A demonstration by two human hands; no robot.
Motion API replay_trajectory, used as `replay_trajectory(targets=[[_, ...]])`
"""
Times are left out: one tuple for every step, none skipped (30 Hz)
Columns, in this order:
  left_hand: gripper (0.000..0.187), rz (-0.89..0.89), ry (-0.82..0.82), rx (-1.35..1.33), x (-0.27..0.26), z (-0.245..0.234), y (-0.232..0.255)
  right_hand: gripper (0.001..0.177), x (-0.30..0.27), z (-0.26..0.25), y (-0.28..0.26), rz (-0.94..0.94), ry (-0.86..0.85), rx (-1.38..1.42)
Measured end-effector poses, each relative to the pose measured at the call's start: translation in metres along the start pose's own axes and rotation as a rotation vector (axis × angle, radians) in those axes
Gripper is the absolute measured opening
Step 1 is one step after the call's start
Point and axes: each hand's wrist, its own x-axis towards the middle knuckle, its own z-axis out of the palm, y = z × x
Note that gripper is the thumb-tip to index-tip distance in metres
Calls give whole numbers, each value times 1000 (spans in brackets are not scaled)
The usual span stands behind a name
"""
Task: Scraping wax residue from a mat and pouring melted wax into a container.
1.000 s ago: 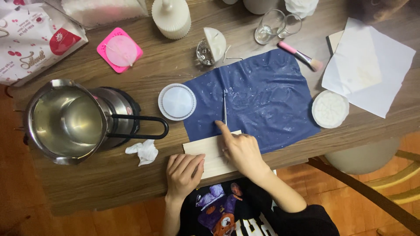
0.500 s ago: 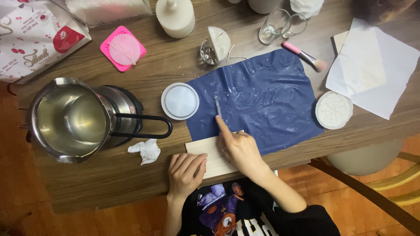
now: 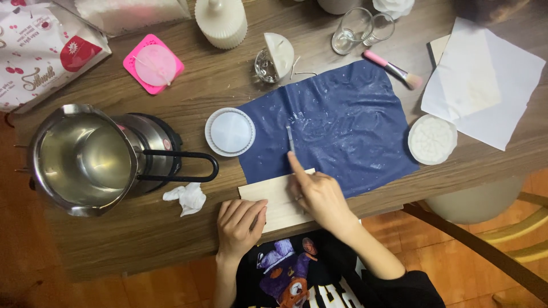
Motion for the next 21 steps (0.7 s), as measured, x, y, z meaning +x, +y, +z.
replay_trajectory(targets=[[6,-3,-20,3,-1,0,-1,75,-1,-3,3,25,-15,18],[5,-5,-39,6,-2,1,-1,73,-3,-7,6,50,-30,36],[5,-4,-39,5,-1,1,-1,73,-5,-6,8,51,-29,36],[5,2,-14,9,1,1,0,70,-6,-6,9,57,27,-16],[5,8,10,13,2,0,1,67,-8,-6,10,64,84,-66],[5,10,8,12,2,0,1,67,-8,-6,8,66,86,-66],[5,8,6,14,1,1,1,62,-7,-7,5,55,105,-73],[6,5,4,17,1,1,1,58,-7,-7,3,44,125,-80],[6,7,2,17,1,1,1,58,-6,-7,2,45,126,-79],[6,3,-4,14,1,0,2,65,-5,-7,0,11,76,-8],[6,-1,-11,10,1,0,2,72,-4,-7,-1,-23,26,63],[6,1,-12,10,0,0,1,72,-1,-6,0,-22,28,63],[6,-11,-40,7,-2,1,0,68,2,-5,1,-31,21,55],[6,-23,-68,4,-4,1,-1,64,5,-4,1,-40,14,47],[6,-22,-68,4,-2,1,0,64,4,-4,5,-39,14,46],[6,-16,-47,9,0,0,2,66,4,-4,8,1,24,35],[7,-11,-26,16,1,-1,3,67,3,-4,10,39,32,24],[7,-12,-25,16,2,-1,3,67,2,-5,12,38,32,24],[6,-12,-23,14,2,-1,3,71,1,-6,14,75,42,9],[6,-12,-20,12,2,0,3,74,-1,-7,15,111,51,-7],[6,-12,-22,11,2,0,3,74,-2,-6,15,113,51,-6]])
